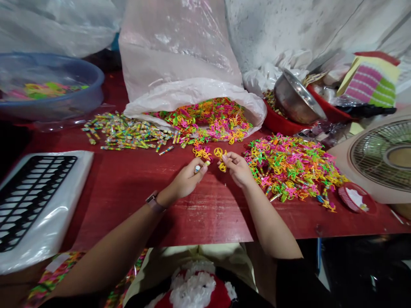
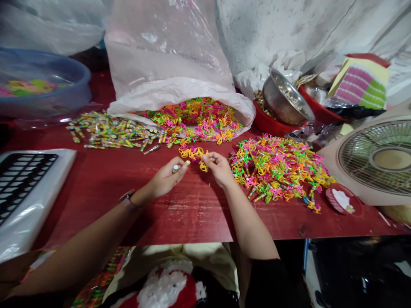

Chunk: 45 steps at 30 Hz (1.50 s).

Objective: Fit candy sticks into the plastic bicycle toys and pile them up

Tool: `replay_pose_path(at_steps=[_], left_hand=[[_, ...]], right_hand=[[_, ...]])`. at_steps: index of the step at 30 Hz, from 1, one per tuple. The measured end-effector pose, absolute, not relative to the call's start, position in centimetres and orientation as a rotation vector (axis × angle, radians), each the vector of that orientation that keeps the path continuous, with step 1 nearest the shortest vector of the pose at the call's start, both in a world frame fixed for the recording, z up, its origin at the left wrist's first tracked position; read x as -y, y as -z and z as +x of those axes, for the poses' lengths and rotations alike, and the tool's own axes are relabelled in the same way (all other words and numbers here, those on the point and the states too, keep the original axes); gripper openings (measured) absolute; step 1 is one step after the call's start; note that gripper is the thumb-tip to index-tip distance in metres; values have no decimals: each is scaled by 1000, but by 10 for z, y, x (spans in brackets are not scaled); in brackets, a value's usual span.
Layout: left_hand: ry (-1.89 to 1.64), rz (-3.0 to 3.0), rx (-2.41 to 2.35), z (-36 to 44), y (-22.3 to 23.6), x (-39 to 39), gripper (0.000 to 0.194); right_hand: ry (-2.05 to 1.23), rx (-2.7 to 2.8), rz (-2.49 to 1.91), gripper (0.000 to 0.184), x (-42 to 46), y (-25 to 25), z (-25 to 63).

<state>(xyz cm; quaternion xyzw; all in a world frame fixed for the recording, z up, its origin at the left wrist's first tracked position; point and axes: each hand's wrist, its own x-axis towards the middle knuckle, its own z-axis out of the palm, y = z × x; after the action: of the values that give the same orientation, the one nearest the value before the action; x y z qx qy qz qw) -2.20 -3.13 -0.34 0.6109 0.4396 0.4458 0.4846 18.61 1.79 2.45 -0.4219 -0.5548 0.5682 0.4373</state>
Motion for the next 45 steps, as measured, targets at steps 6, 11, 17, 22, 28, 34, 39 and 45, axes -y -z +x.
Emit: replay_pose_path(at_steps=[6, 11, 17, 22, 28, 34, 39, 45], left_hand=[[-1048, 1599, -1006, -16, -4, 38, 34], [-1073, 1634, -979, -16, -3, 38, 30], [-1111, 1704, -1033, -16, -4, 43, 23], [-1045, 1845, -1139, -18, -6, 44, 9], [-988, 1883, -1257, -15, -3, 42, 7], [-978, 1977, -1355, -29, -8, 25, 25], [-947, 1918, -2141, -75, -1, -6, 33], [-524, 1911, -2387, -101, 17, -25, 34]], right_hand=[[-1620, 1320, -900, 46, -1, -31, 169], [-1698, 1259, -921, 50, 1, -35, 170], [-1771, 1249, -902, 49, 3, -33, 169], [-1463, 1460, -1024, 49, 6, -25, 167], [-974, 1716, -1200, 33, 6, -18, 162], [-770, 1621, -1193, 32, -7, -59, 221], [393, 1243, -1431, 37, -13, -101, 300], [26, 1862, -1294, 20, -19, -62, 213]])
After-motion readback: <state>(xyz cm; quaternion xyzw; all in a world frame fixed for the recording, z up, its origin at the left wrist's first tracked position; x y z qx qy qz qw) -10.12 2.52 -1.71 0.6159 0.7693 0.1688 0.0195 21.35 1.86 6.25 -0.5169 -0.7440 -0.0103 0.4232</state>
